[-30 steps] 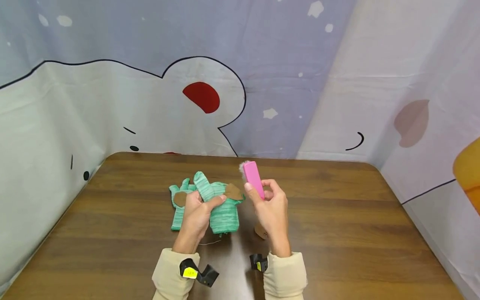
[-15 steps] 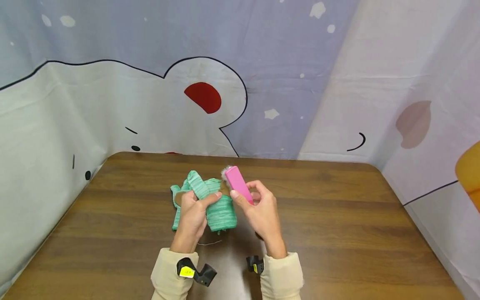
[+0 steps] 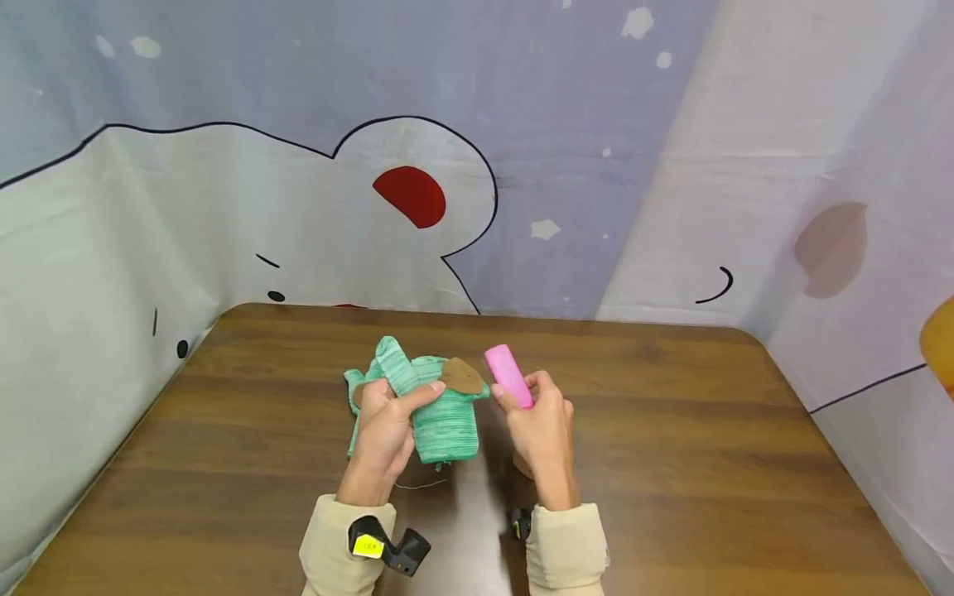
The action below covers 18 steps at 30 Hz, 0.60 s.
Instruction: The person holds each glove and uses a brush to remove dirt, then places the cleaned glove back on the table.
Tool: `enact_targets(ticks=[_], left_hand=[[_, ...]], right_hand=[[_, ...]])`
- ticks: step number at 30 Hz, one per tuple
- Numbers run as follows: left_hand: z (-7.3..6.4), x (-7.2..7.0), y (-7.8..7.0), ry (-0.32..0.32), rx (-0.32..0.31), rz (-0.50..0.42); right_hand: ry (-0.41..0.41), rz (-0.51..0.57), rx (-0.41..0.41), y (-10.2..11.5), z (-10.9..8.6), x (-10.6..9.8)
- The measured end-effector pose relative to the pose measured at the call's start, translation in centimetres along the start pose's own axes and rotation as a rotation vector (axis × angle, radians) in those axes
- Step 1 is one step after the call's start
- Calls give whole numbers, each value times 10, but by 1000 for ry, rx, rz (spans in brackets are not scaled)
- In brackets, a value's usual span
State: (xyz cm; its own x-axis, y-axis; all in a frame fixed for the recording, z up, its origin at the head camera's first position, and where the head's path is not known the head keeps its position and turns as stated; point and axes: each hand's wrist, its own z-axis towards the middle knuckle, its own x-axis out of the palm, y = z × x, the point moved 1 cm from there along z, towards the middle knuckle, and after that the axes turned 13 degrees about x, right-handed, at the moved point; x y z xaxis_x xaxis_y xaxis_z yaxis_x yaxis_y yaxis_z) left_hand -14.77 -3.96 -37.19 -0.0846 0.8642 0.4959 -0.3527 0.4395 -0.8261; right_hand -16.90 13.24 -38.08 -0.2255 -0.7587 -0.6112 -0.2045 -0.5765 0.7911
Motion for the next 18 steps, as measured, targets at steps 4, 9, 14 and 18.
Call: enact_targets(ticks=[4, 9, 14, 18], left_hand=[[-3, 0, 4, -21, 3, 37], [-3, 1, 6, -15, 23, 40], [-3, 2, 8, -4, 25, 38], [-2, 3, 10, -8, 30, 41]], right_hand=[[128, 234, 71, -2, 2, -10], [276, 458, 61, 7, -3, -15], [334, 558, 6, 16, -10, -20], [388, 592, -40, 22, -16, -22]])
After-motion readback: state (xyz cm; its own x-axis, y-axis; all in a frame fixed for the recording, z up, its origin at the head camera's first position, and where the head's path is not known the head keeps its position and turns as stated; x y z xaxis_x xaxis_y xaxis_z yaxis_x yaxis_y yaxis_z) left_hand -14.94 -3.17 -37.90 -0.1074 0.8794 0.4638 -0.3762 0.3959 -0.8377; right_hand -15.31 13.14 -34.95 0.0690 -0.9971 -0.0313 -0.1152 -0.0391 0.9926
